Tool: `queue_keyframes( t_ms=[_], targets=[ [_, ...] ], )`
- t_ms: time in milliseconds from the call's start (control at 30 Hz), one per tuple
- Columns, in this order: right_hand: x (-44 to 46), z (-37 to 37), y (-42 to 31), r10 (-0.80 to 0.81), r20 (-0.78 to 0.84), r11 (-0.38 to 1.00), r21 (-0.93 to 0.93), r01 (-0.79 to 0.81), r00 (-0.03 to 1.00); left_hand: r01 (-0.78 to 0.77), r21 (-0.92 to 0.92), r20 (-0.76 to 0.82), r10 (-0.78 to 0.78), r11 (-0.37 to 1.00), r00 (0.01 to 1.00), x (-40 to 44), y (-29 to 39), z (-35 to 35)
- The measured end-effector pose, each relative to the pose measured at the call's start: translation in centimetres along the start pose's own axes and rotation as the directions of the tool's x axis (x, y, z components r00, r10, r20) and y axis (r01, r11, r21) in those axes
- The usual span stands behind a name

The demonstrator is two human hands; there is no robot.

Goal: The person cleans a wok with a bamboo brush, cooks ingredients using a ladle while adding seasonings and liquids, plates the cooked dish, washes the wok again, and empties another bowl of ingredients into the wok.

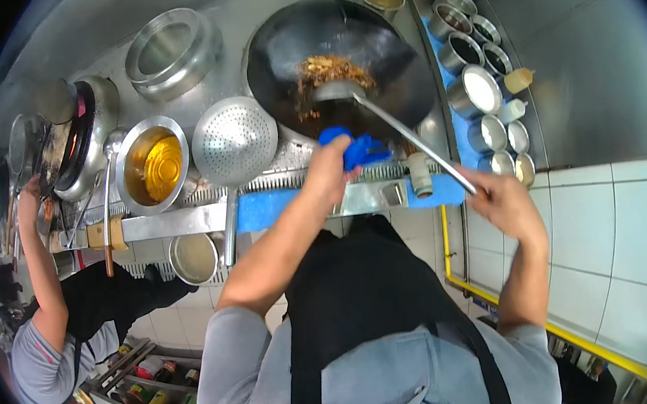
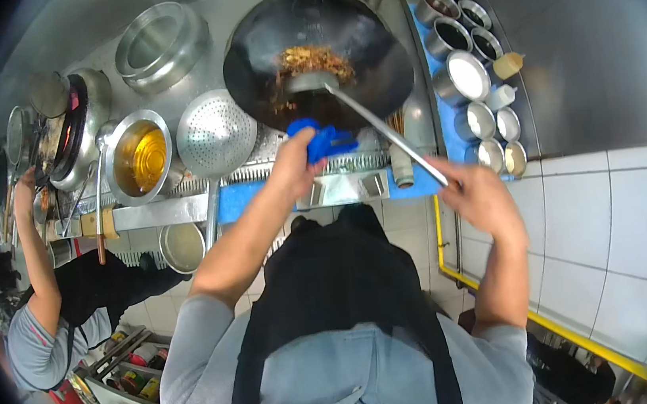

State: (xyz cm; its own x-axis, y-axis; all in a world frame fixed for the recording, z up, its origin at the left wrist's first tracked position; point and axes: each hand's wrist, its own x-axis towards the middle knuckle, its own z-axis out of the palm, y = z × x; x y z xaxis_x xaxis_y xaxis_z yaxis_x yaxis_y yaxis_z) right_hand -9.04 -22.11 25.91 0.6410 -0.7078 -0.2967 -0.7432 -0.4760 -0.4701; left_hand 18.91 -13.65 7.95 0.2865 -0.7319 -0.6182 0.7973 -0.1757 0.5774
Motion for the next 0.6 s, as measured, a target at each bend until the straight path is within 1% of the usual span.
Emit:
queue_keyframes(
  t_ms=[33,67,100,167,200,233,300,367,400,433,500,533,600],
  targets=[
    [1.8,1.4,0.3,-0.018,-0.043,0.999,-0.032,0.017,0.999,-0.001,0.017,0.078,0.000,1.000,0.997,2.2,0.0,-0.9],
    [3.8,3.1,1.0,-0.082,-0.106,0.996,-0.044,0.078,0.991,-0.028,0.003,0.073,0.028,1.000,0.997,3.9,-0.8,-1.5],
    [4.9,4.8,1.2,-0.034,-0.128,0.999,-0.003,0.034,0.991,-0.054,-0.015,0.063,0.055,0.998,0.996,4.8,-2.1,-2.1],
    [7.1,6.1,0.9,0.042,-0.188,0.997,0.072,-0.028,0.981,-0.004,0.083,-0.039,0.007,0.997,0.999,3.2,-5.1,-2.8],
    [7.1,5.6,0.8,0.053,-0.212,0.985,0.173,-0.016,0.976,-0.012,0.034,-0.012,0.012,0.999,1.000,2.3,-6.4,-3.2],
    [5.9,5.5,1.1,0.069,-0.225,0.961,0.275,-0.005,0.972,0.044,0.151,-0.045,-0.038,0.988,0.998,0.6,-6.1,-3.5],
    [3.6,5.7,2.0,0.114,-0.200,0.882,0.471,-0.007,0.973,0.047,0.114,-0.027,-0.044,0.992,0.999,-0.6,-4.7,-3.0],
    [1.4,5.1,2.3,0.148,-0.161,0.768,0.640,-0.011,0.976,-0.039,0.071,-0.003,0.039,0.997,0.999,1.5,-2.2,-2.1],
    [0.5,4.8,1.7,0.180,-0.138,0.758,0.650,-0.048,0.974,0.011,0.031,-0.039,-0.010,0.999,0.999,3.2,-0.9,-1.7],
    [-0.1,5.1,1.6,0.194,-0.144,0.755,0.653,-0.054,0.970,0.002,0.026,0.020,-0.003,1.000,1.000,5.3,-0.4,-2.0],
    [-0.2,5.5,1.1,0.216,-0.166,0.748,0.661,-0.054,0.962,0.035,0.021,0.052,-0.036,0.999,0.998,7.1,1.0,-1.7],
    [-0.2,5.5,0.7,0.246,-0.152,0.728,0.681,-0.079,0.957,0.059,0.026,0.063,-0.060,0.998,0.996,7.6,1.1,-1.7],
    [0.3,5.8,0.6,0.253,-0.155,0.693,0.718,-0.067,0.955,0.108,0.041,0.086,-0.111,0.993,0.990,8.1,1.4,-1.4]
  ],
)
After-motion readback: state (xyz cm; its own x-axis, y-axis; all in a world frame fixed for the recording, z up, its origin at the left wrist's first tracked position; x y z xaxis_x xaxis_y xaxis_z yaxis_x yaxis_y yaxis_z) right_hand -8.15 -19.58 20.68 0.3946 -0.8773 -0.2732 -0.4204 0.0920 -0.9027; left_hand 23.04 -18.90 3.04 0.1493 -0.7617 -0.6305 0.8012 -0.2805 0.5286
